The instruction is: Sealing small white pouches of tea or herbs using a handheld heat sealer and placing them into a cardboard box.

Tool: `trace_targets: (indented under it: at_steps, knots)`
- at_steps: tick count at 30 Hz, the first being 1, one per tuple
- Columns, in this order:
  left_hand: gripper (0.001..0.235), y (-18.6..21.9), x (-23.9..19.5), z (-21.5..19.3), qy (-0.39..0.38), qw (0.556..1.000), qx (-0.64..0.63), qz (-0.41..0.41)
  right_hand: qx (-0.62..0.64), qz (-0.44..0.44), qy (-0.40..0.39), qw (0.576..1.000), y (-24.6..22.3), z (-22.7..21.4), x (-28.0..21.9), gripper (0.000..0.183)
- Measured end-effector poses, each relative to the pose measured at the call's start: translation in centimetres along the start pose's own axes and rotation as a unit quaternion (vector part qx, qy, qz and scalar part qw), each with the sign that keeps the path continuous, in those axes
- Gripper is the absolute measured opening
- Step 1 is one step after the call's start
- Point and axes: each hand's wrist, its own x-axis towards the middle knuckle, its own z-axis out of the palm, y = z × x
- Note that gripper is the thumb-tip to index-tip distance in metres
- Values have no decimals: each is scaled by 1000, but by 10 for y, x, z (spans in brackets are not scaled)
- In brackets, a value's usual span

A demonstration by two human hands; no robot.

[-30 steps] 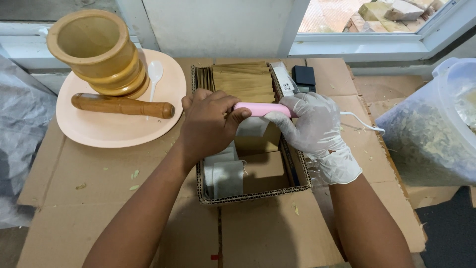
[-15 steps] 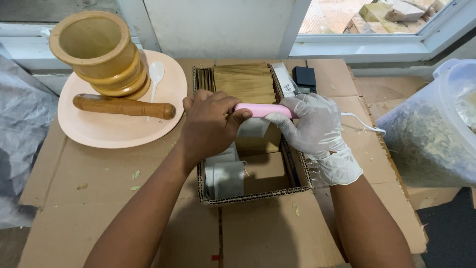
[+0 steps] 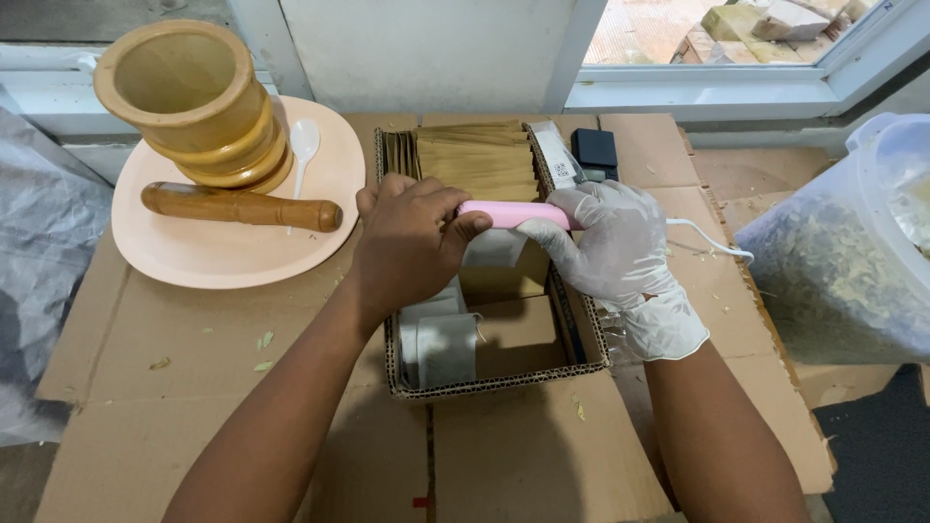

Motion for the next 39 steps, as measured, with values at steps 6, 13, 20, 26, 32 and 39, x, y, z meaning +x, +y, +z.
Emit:
trace_targets:
  at_steps: [6, 13, 20, 26, 32, 39]
  knots:
    - [36, 1, 0, -1, -19, 1000, 4, -10, -6, -5, 4, 1000, -1, -1, 0, 34]
    - [39, -4, 1, 1, -31, 999, 4, -14, -14, -7, 5, 1000, 2, 1, -1, 34]
    - [36, -10, 1, 7, -40, 999, 18, -30, -6, -11, 10, 1000, 2, 1, -1, 36]
    - [35, -7, 1, 7, -60, 997, 25, -47, -11, -10, 8, 1000, 3, -4, -1, 37]
    - [40, 7, 4, -12, -69, 995, -47, -53, -4, 3, 13, 1000, 1, -7, -2, 39]
    - [34, 9, 5, -13, -78, 993, -48, -70, -2, -9, 6, 1000, 4, -8, -3, 36]
